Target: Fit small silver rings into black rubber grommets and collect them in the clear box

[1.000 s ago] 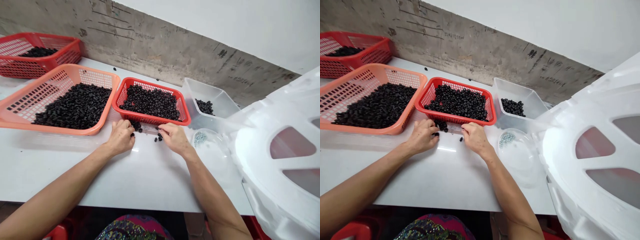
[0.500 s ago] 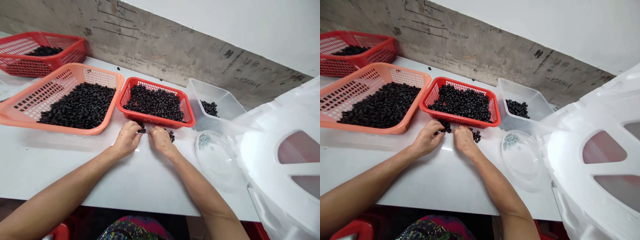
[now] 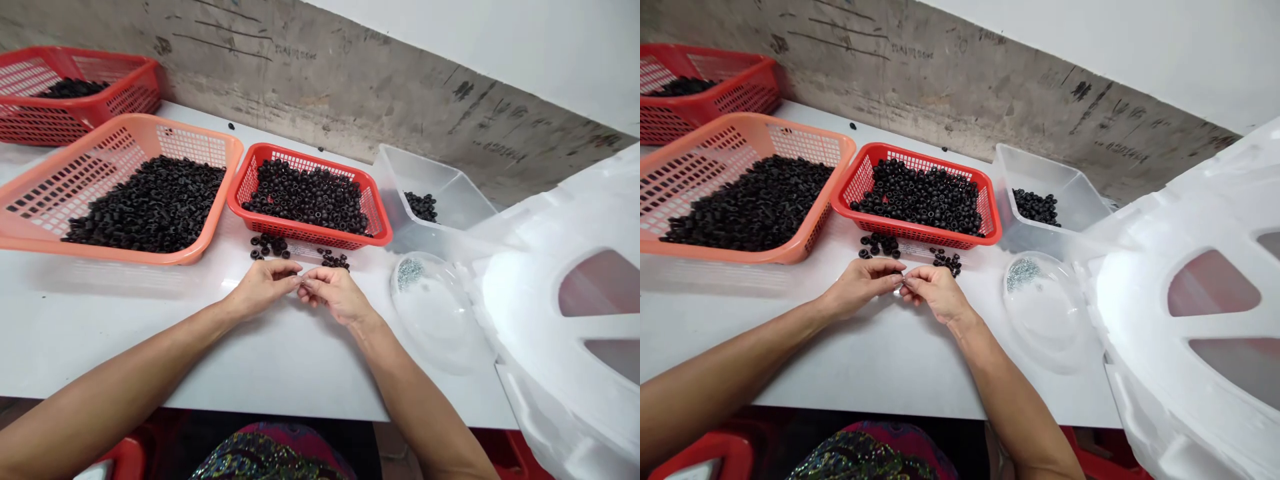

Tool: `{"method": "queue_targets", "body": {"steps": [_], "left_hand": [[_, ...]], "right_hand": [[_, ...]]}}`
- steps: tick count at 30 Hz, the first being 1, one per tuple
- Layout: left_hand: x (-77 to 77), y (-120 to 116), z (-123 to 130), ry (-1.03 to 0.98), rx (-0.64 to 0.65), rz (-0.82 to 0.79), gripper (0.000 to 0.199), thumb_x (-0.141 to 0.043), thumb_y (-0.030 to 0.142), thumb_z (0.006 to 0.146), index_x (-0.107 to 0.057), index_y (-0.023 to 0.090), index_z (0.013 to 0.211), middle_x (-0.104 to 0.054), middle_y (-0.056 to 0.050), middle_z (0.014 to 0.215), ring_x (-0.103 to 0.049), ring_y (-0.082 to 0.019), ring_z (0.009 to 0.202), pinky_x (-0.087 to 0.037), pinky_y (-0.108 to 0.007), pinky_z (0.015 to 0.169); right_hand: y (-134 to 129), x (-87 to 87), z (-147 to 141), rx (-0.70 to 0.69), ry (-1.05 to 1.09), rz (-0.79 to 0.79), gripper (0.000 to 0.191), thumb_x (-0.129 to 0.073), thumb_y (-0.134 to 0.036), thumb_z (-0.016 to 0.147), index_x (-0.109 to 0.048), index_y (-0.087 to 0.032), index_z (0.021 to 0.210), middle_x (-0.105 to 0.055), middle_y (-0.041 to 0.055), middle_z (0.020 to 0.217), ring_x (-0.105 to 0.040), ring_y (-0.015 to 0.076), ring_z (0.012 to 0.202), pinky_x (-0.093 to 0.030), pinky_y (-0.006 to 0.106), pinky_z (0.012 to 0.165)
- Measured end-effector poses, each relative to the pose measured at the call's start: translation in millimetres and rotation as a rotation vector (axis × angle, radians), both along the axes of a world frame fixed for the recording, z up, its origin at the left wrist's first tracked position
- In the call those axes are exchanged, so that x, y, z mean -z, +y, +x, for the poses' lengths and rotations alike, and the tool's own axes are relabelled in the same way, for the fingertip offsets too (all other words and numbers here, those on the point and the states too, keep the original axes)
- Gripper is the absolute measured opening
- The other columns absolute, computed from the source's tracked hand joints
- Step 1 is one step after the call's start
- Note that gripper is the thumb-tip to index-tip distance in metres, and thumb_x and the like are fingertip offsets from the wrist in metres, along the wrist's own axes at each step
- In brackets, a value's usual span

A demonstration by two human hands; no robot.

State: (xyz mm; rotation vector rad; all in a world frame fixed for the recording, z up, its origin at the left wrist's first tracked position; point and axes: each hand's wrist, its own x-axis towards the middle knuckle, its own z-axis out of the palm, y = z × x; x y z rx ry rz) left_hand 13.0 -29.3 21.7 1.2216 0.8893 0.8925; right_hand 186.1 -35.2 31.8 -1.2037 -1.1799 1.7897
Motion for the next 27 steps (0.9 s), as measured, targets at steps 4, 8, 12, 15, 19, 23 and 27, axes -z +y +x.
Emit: {"method": "queue_targets", "body": {"steps": [4,8,12,15,19,23,27], "left_hand": [[3.1,0,-2,0.031,0.087,0.144,0.015,-0.061,0.026,0.079,-0.069,0.014,0.084,-0.066,-0.006,0.074,-0.062,-0.016,0.068,-0.048,-0.03,0.068],[6.7,3,-4,0.15,0.012,0.239,0.013,-0.06,0.025,0.079,-0.069,0.014,0.079,-0.065,-0.005,0.073,-0.059,-0.016,0.07,-0.046,-0.029,0.067],[8.7,4,-2,0.151,-0.048,0.21,0.012,-0.062,0.025,0.078,-0.067,0.014,0.079,-0.065,-0.004,0.07,-0.058,-0.014,0.066,-0.046,-0.026,0.062],[9.3,3,0,0.142,-0.052,0.196,0.012,-0.062,0.025,0.078,-0.068,0.015,0.08,-0.066,-0.002,0.069,-0.059,-0.013,0.065,-0.046,-0.024,0.061],[10.4,3,1,0.105,-0.038,0.12,0.016,-0.061,0.026,0.079,-0.069,0.017,0.088,-0.068,-0.002,0.071,-0.058,-0.012,0.06,-0.045,-0.023,0.057],[14.5,5,2,0.139,-0.04,0.103,0.016,-0.06,0.022,0.077,-0.069,0.015,0.087,-0.068,-0.004,0.073,-0.058,-0.012,0.06,-0.045,-0.024,0.056],[18.7,6,3,0.257,-0.161,0.24,0.016,-0.063,0.018,0.071,-0.07,0.016,0.085,-0.065,-0.005,0.081,-0.059,-0.015,0.069,-0.047,-0.026,0.062]], "right_hand": [[-4,10.4,-5,0.004,0.113,-0.071,0.023,-0.074,-0.032,0.067,-0.065,-0.011,0.072,-0.064,0.0017,0.061,-0.056,0.0074,0.052,-0.04,0.018,0.047],[-4,12.2,-7,0.028,0.255,-0.168,0.023,-0.074,-0.03,0.067,-0.067,-0.012,0.079,-0.067,0.0036,0.068,-0.061,0.0096,0.058,-0.044,0.019,0.052],[-5,13.2,-9,0.041,0.287,-0.189,0.021,-0.075,-0.026,0.066,-0.065,-0.012,0.078,-0.067,0.0035,0.069,-0.061,0.0095,0.058,-0.045,0.019,0.052],[-5,13.8,-10,0.07,0.266,-0.181,0.021,-0.076,-0.025,0.064,-0.063,-0.012,0.075,-0.065,0.0023,0.066,-0.06,0.0088,0.056,-0.043,0.018,0.049],[-4,12.5,-9,0.123,0.235,-0.139,0.021,-0.076,-0.024,0.062,-0.063,-0.013,0.074,-0.065,0.0016,0.066,-0.059,0.0089,0.056,-0.043,0.019,0.05],[-3,12.6,-9,0.209,0.138,-0.042,0.019,-0.075,-0.025,0.062,-0.064,-0.014,0.073,-0.065,0.0019,0.065,-0.059,0.0102,0.057,-0.044,0.02,0.05],[-1,18.0,-11,0.33,-0.078,0.128,0.015,-0.071,-0.025,0.065,-0.065,-0.015,0.074,-0.064,0.0008,0.061,-0.058,0.0114,0.056,-0.044,0.022,0.049]]}}
